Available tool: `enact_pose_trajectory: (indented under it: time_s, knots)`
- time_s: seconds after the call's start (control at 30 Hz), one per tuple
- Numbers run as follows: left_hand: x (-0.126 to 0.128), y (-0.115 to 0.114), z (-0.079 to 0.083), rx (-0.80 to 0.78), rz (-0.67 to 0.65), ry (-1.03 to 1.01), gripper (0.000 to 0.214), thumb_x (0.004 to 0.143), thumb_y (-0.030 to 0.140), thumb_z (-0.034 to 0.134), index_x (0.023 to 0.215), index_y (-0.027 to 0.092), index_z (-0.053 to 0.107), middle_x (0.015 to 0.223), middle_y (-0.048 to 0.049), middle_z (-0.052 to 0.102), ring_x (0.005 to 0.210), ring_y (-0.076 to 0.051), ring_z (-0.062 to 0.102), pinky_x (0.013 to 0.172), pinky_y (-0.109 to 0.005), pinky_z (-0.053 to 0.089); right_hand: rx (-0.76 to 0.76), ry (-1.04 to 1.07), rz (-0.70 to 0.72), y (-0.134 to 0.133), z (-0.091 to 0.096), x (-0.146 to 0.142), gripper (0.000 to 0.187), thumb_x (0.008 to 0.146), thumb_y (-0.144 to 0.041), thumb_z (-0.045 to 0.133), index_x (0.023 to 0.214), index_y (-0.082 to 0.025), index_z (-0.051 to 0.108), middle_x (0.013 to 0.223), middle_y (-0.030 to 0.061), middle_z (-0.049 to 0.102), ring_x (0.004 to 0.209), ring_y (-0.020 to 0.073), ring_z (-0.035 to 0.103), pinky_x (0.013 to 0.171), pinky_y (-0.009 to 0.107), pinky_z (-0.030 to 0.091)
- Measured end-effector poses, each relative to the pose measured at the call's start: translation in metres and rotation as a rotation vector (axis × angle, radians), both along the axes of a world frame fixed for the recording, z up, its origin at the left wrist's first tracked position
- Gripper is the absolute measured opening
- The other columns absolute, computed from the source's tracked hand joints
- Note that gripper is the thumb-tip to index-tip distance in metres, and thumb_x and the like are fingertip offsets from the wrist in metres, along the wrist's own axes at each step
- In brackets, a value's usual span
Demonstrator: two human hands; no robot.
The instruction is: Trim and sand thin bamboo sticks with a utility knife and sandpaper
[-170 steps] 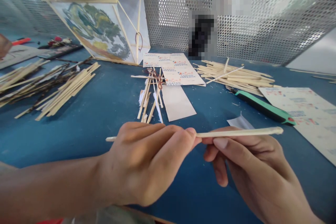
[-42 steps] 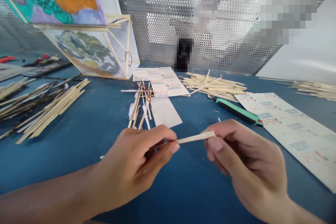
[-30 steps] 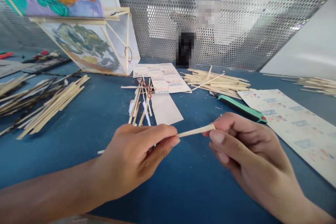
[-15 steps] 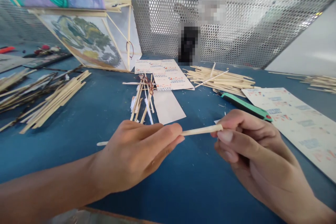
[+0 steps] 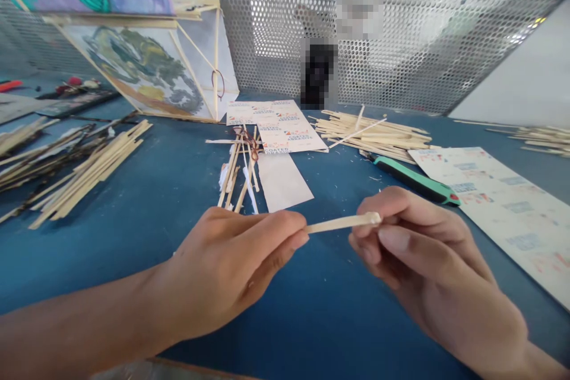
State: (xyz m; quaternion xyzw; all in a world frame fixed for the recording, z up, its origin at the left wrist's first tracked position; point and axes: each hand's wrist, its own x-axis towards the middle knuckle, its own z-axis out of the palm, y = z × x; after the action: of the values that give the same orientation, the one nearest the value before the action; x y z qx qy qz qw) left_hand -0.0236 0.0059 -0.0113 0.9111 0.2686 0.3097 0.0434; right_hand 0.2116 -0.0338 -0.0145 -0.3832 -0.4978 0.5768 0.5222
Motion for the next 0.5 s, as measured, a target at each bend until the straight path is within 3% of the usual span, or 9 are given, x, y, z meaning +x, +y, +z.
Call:
enact_pose_trajectory:
  time_s: [0.2,0.3,0.43,0.5]
  knots:
    - [0.001,-0.003,0.001,0.035,0.019,-0.004,0.009,0.104,0.025,0.055,0.1,0.021,0.062,0.063,0.007,0.065,0.044,-0.009,0.057,0.044,-0.023,0.039,0.094,-0.124,-0.021,-0.002,0.004,-0.001,0.025,0.096,-0.044,0.063,0.087,-0.022,0.068,0.065,-0.0006,0.047,0.056,0.0124,0.037,0.045,0.025,0.029]
    - [0.001,-0.005,0.004,0.096,0.05,-0.005,0.012,0.104,0.026,0.057,0.096,0.021,0.064,0.065,0.0058,0.069,0.045,-0.009,0.059,0.044,-0.025,0.04,0.202,-0.273,-0.056,-0.003,0.004,0.002,0.024,0.1,-0.04,0.057,0.087,-0.023,0.066,0.063,-0.0005,0.048,0.054,0.0129,0.039,0.045,0.027,0.031]
    - [-0.002,-0.002,0.009,0.299,0.063,0.005,0.007,0.1,0.022,0.064,0.099,0.017,0.068,0.071,0.0024,0.076,0.052,-0.011,0.067,0.051,-0.028,0.046,0.517,-0.656,-0.153,0.0,0.01,0.007,0.009,0.095,-0.02,0.06,0.09,-0.025,0.065,0.058,-0.0028,0.051,0.044,0.0112,0.039,0.043,0.028,0.032]
    - [-0.005,0.001,0.012,0.427,0.072,0.04,0.009,0.095,0.018,0.069,0.104,0.017,0.069,0.073,0.0023,0.077,0.055,-0.012,0.068,0.055,-0.029,0.049,0.734,-0.864,-0.194,0.003,0.011,0.011,0.017,0.089,-0.012,0.062,0.097,-0.026,0.066,0.058,-0.0031,0.055,0.043,0.0121,0.042,0.044,0.029,0.036]
